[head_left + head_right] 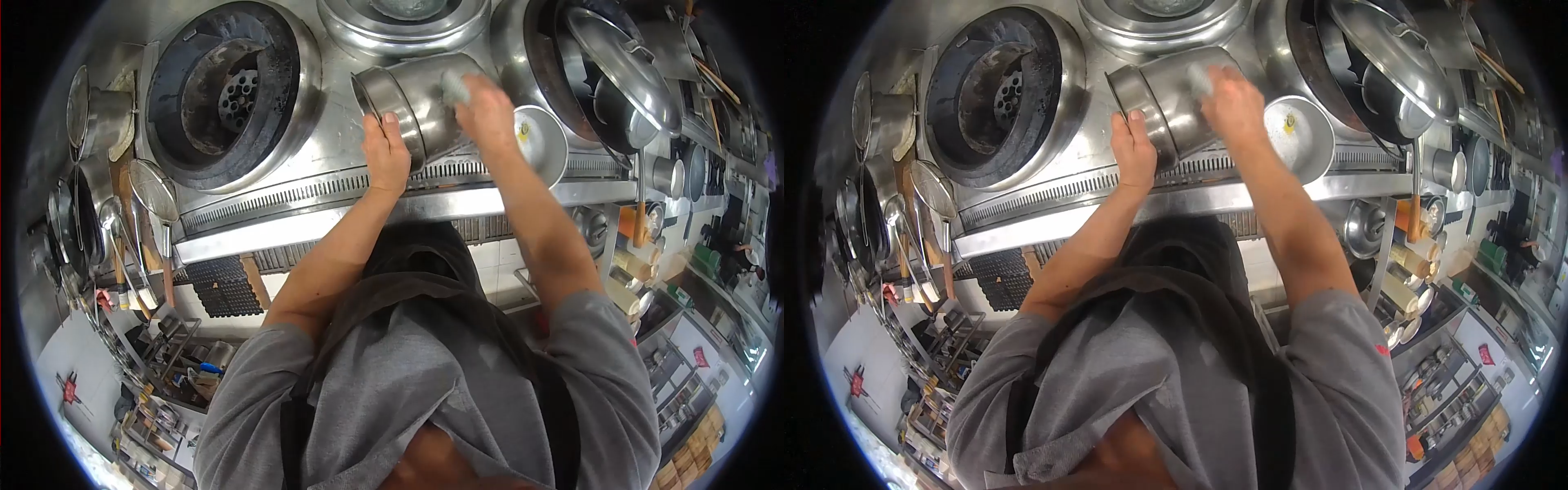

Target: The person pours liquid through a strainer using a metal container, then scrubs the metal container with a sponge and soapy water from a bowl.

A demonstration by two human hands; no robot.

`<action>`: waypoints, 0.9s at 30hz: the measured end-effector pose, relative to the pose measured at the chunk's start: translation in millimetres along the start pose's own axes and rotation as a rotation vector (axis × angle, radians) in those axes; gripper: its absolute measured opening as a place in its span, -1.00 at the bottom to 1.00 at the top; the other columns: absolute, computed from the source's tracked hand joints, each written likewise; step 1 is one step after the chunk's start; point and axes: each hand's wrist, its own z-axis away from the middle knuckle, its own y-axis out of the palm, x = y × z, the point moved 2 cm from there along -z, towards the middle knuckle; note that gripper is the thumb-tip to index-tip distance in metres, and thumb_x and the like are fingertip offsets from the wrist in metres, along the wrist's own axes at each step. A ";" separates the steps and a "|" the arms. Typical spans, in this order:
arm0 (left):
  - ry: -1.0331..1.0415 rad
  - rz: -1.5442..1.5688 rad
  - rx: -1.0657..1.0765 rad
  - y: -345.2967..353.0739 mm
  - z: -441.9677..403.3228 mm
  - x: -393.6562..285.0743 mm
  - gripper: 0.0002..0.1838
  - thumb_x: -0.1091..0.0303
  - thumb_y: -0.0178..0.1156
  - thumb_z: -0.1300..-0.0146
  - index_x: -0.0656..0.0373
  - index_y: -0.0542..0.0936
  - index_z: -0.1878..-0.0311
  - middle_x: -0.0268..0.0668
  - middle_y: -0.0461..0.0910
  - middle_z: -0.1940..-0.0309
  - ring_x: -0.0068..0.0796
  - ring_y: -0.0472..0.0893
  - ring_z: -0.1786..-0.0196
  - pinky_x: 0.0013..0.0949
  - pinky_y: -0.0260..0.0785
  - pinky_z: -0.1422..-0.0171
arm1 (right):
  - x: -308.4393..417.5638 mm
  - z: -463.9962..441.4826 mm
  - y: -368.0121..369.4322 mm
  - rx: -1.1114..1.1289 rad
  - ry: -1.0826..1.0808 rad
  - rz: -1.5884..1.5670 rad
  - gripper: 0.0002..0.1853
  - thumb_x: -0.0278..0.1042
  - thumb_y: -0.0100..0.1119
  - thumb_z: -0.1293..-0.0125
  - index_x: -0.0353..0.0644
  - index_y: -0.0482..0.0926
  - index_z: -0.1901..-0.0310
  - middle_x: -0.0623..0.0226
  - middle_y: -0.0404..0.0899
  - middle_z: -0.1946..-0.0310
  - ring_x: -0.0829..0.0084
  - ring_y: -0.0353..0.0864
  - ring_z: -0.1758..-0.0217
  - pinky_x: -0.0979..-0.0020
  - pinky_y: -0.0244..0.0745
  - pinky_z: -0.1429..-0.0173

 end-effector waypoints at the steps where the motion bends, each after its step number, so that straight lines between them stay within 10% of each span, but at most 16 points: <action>1: -0.015 0.009 0.000 -0.8 -0.5 -6.1 -0.69 0.21 -0.06 -0.48 0.30 0.30 0.26 0.06 0.47 0.50 0.11 0.46 0.43 -0.04 0.27 0.28 | -7.4 -9.2 -5.4 0.045 0.124 0.075 -0.69 -0.36 0.33 -0.05 -0.17 0.54 0.14 0.04 0.60 0.17 -0.03 0.64 0.15 0.05 0.56 0.06; 27: -0.009 -0.040 0.006 1.0 -4.2 0.8 -0.70 0.20 -0.07 -0.48 0.29 0.30 0.23 0.15 0.50 0.48 0.30 0.48 0.34 0.11 0.26 0.22 | -31.9 -11.0 -12.3 0.066 0.206 0.068 -0.69 -0.36 0.31 -0.12 -0.15 0.60 0.07 0.00 0.63 0.19 -0.06 0.61 0.11 0.08 0.52 0.01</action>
